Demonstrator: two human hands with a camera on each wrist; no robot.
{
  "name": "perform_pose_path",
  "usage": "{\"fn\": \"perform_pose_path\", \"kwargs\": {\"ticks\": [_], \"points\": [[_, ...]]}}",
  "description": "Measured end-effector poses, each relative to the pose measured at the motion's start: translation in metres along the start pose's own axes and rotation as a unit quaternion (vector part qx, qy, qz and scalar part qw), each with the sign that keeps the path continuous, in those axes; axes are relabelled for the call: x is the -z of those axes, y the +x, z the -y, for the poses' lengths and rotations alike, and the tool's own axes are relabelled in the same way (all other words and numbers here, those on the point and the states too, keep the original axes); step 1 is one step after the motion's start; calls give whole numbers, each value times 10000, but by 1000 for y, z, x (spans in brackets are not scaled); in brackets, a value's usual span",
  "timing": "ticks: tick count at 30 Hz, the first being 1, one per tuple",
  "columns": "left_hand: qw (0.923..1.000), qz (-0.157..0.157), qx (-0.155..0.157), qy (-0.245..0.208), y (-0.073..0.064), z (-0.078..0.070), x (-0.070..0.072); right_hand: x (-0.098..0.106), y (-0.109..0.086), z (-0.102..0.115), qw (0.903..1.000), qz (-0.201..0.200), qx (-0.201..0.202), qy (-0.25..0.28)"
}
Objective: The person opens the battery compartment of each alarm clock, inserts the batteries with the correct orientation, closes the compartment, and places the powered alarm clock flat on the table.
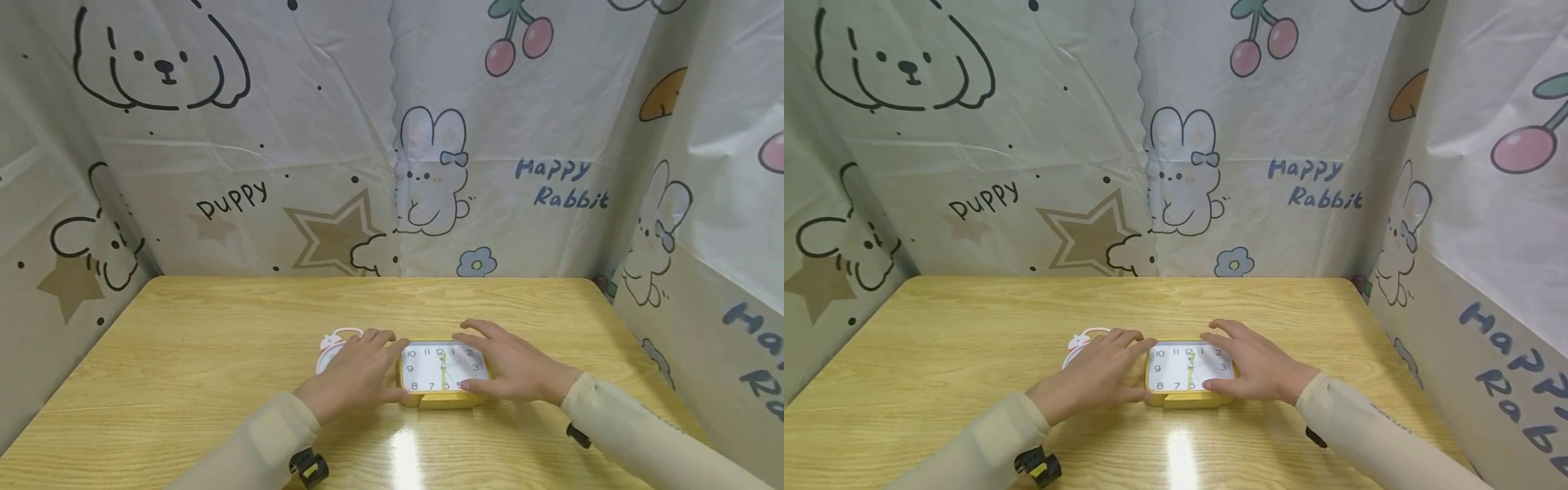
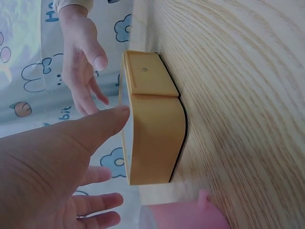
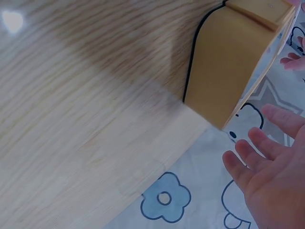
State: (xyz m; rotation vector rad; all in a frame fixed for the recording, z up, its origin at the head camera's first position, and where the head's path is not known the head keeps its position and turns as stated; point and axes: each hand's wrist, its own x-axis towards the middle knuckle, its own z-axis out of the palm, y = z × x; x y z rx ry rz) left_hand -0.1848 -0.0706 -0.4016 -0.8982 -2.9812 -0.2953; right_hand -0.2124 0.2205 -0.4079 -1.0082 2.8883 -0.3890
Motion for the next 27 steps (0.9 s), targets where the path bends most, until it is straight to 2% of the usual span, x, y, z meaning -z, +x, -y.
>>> {"fn": "perform_pose_path", "kwargs": {"ticks": [8, 16, 21, 27], "points": [[9992, -354, -26, -190, -9, 8, -1, -1, 2, 11, 9999, -120, 119, 27], [9981, -556, 146, -232, -18, 12, 4, -2, 6, 22, 9991, -239, 362, -10], [9975, -626, 236, -218, -22, 19, 4, -3, 9, 28, 9984, -244, 497, -67], [9975, -552, 389, -204, -27, 27, 5, -4, 14, 35, 9980, -205, 595, -76]]}}
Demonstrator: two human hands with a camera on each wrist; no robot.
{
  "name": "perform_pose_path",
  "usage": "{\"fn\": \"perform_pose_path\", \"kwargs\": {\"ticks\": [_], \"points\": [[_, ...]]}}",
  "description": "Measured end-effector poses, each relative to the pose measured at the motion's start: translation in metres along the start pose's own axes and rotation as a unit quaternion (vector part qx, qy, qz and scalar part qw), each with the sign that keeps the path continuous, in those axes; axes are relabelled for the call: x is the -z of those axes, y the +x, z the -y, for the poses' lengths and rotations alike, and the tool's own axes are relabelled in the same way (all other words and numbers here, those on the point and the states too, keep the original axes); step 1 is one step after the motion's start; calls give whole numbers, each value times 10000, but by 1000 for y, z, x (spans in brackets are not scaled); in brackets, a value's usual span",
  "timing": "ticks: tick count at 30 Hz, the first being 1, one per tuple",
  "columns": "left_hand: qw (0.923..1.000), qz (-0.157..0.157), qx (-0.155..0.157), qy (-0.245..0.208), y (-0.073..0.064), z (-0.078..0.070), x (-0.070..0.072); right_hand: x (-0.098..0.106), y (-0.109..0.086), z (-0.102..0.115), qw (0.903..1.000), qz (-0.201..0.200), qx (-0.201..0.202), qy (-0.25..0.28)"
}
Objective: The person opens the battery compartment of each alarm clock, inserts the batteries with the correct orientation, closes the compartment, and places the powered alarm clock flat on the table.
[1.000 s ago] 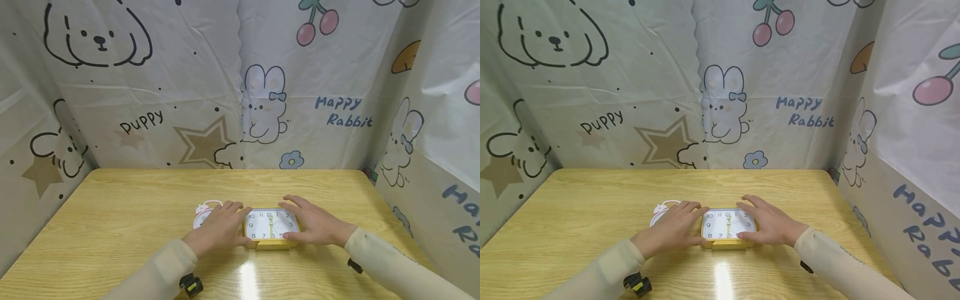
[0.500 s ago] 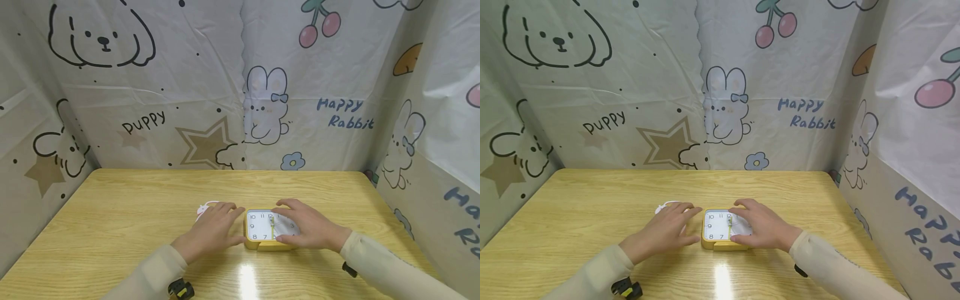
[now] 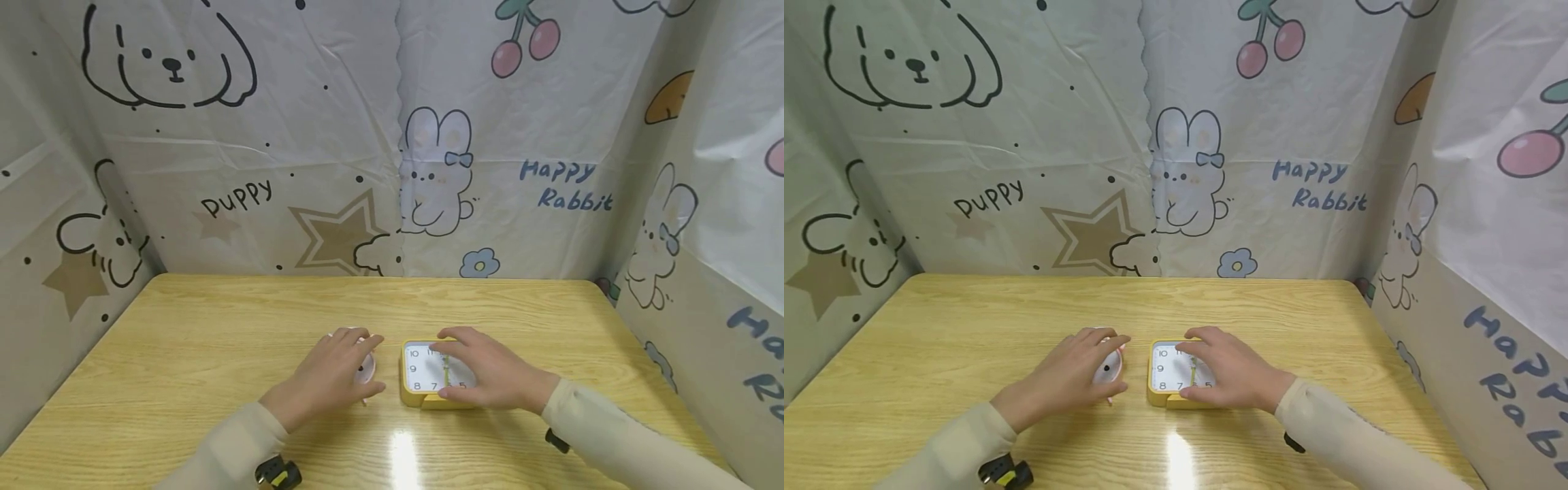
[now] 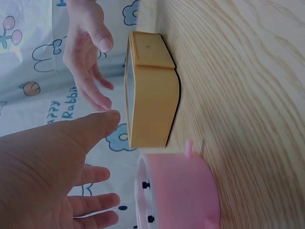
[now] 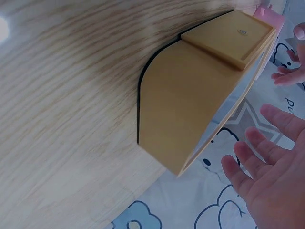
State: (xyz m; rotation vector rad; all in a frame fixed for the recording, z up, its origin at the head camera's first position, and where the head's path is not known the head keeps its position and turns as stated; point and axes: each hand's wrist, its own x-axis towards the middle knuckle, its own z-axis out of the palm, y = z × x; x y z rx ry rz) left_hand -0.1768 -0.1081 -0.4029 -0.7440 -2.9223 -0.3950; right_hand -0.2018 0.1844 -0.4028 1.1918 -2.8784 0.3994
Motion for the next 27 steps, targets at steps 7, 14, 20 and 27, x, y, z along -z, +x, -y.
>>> {"fn": "perform_pose_path", "kwargs": {"ticks": [7, 14, 20, 27], "points": [[9999, -102, -56, -34, -3, 6, 2, -6, 6, 4, 9998, -59, 195, 12], [9999, -156, -29, -59, -7, 13, 0, -11, 12, 10, 9995, 64, 312, 83], [9999, -119, 5, -18, -8, 18, -1, -13, 18, 14, 9994, 61, 344, 11], [9999, -127, 10, 62, -8, 20, -5, -16, 24, 18, 9992, 172, 319, 146]]}}
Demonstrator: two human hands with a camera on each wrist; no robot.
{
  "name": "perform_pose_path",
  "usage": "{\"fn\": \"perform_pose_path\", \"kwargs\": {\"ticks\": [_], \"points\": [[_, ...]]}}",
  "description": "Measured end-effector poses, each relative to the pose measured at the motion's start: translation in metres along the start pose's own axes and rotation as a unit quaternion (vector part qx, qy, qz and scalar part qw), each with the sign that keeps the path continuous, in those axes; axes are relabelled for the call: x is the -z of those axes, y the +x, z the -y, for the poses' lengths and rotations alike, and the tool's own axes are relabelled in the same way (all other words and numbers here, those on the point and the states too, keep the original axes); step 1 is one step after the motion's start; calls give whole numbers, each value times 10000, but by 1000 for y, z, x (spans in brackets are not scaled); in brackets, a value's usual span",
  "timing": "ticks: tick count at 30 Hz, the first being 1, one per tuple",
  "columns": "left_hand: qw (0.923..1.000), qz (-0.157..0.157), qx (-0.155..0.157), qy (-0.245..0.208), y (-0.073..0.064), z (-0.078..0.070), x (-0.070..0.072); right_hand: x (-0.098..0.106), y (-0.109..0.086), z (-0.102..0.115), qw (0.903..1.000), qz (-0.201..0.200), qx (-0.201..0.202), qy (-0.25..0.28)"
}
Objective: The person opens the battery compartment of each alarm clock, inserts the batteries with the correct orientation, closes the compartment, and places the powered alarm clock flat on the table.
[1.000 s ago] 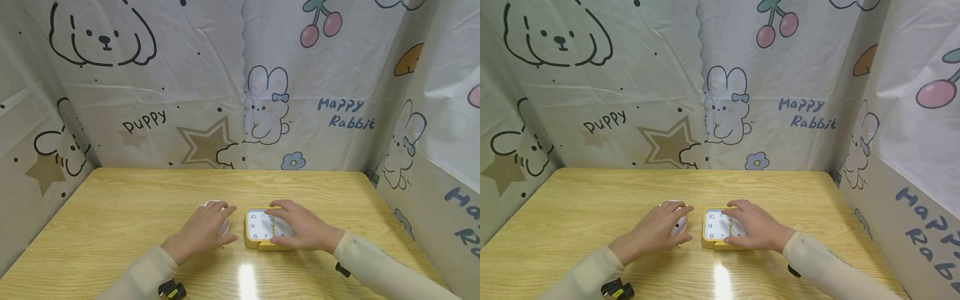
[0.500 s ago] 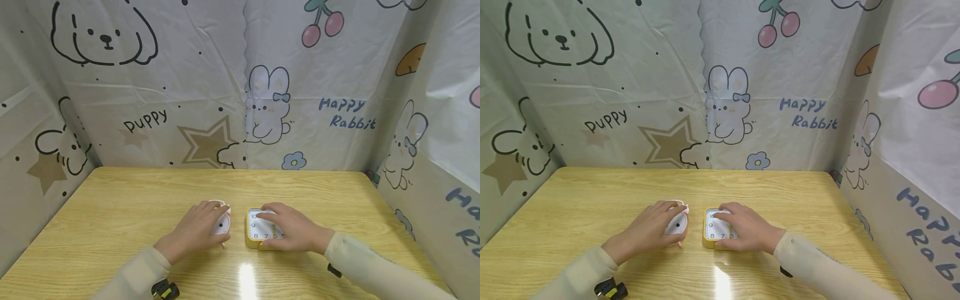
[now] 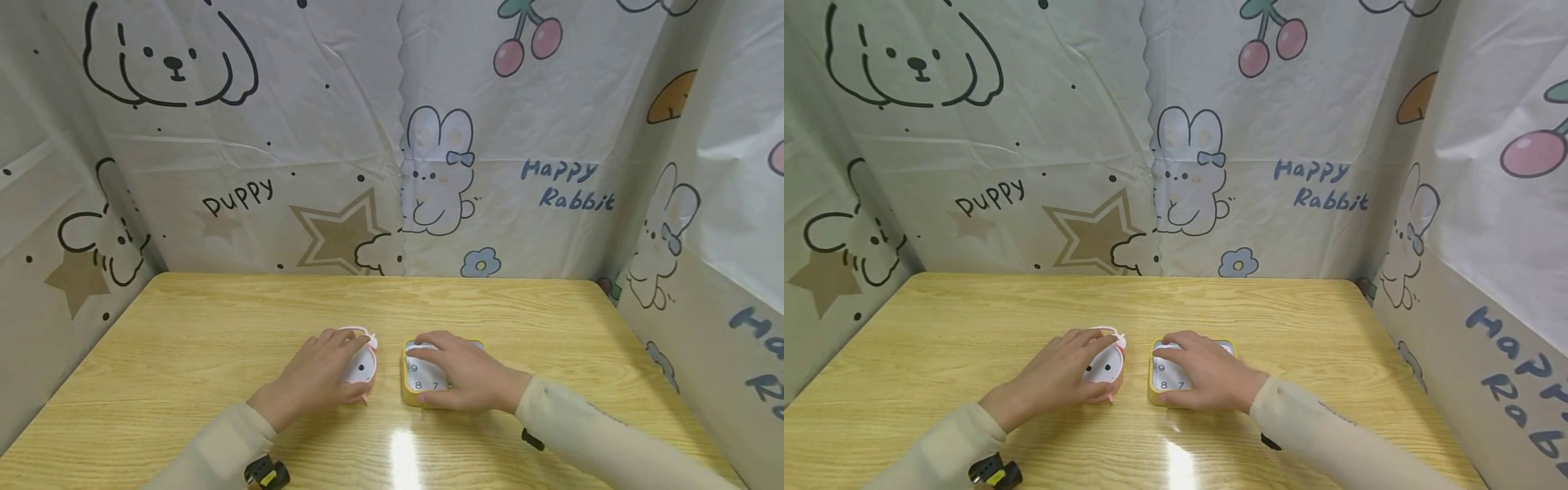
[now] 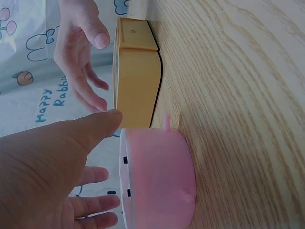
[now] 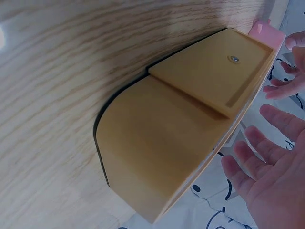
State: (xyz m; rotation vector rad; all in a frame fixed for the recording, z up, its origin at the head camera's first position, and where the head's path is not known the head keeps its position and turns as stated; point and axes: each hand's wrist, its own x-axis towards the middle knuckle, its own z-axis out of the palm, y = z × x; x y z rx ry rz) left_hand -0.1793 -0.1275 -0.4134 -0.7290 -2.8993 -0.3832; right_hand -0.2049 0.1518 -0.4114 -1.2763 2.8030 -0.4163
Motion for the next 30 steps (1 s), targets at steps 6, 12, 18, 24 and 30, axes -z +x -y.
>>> {"fn": "perform_pose_path", "kwargs": {"ticks": [6, 12, 18, 24, 30], "points": [[9999, -106, -68, 68, 0, 0, -2, -2, 2, 0, 10000, 36, 9, 85], [9999, 19, -1, -100, -1, -1, -1, -3, 4, 1, 9999, 92, -17, 75], [9999, 29, -20, -105, 0, -1, -2, -3, 6, 4, 9998, 151, -64, 112], [9997, 210, -108, 19, 2, -1, 0, -2, 9, 7, 9998, 173, -45, 57], [9990, 422, -124, 48, 3, -1, 3, -2, 10, 9, 9998, 180, -20, 31]]}}
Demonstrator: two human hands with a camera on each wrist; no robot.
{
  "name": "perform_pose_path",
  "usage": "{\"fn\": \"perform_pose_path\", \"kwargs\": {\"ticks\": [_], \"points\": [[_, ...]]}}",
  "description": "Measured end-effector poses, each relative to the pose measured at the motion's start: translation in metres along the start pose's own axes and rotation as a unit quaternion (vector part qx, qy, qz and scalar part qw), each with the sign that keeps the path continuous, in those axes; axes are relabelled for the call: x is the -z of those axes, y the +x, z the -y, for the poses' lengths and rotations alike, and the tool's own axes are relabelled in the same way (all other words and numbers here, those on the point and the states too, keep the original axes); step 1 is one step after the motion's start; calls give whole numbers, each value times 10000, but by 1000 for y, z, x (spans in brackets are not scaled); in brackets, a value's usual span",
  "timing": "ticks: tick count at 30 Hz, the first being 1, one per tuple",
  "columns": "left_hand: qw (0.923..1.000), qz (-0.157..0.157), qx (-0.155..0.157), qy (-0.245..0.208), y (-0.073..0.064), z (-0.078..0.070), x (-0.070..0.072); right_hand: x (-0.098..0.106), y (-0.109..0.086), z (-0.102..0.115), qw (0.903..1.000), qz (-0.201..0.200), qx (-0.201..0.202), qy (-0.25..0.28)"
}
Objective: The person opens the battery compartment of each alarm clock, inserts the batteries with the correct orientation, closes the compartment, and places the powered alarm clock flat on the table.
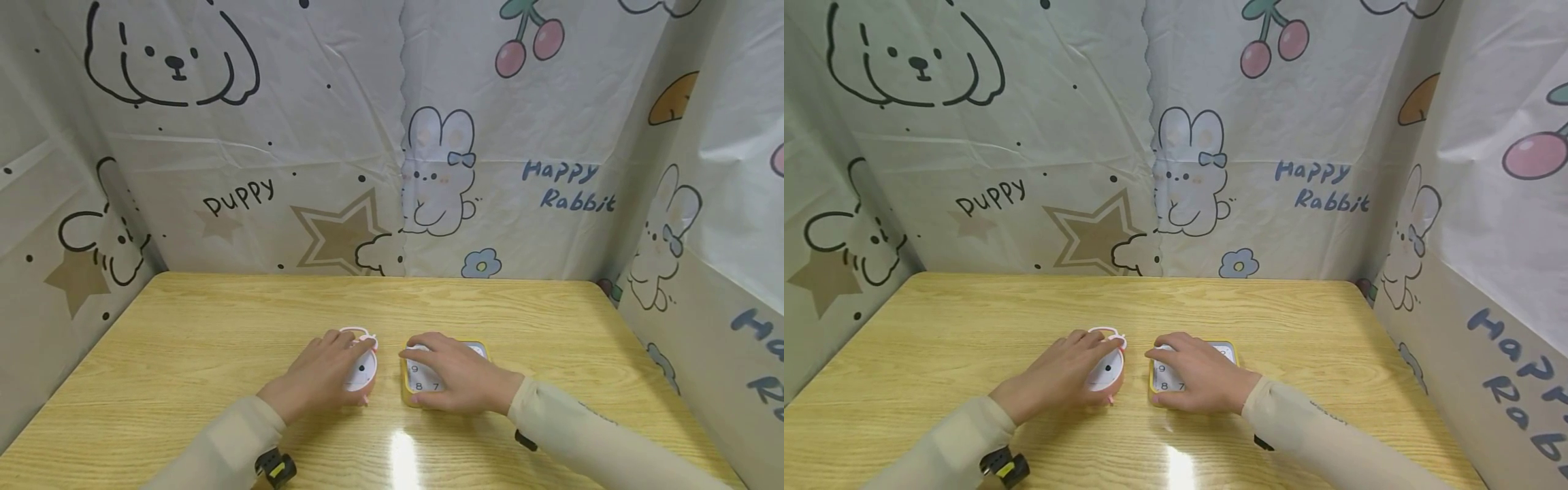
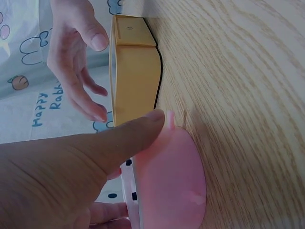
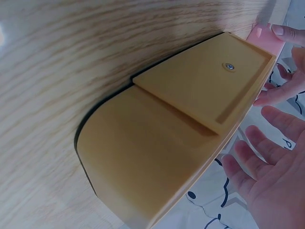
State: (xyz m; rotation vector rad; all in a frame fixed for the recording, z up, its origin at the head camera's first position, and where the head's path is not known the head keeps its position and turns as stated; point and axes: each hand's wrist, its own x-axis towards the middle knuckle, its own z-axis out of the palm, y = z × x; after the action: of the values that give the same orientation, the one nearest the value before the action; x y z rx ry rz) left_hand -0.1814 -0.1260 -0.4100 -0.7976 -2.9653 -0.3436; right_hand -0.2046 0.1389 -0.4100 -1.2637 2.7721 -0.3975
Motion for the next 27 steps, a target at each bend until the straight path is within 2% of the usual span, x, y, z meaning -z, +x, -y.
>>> {"fn": "perform_pose_path", "kwargs": {"ticks": [8, 19, 27], "points": [[10000, 42, -7, -49, 0, -1, 3, -1, 3, 0, 10000, 65, 56, -17], [9998, -177, -108, 56, 1, 2, -1, 1, 8, 2, 9998, 135, 120, -27], [9996, -53, 34, -257, 4, 4, 0, 2, 10, 2, 9996, 210, 167, -74]]}}
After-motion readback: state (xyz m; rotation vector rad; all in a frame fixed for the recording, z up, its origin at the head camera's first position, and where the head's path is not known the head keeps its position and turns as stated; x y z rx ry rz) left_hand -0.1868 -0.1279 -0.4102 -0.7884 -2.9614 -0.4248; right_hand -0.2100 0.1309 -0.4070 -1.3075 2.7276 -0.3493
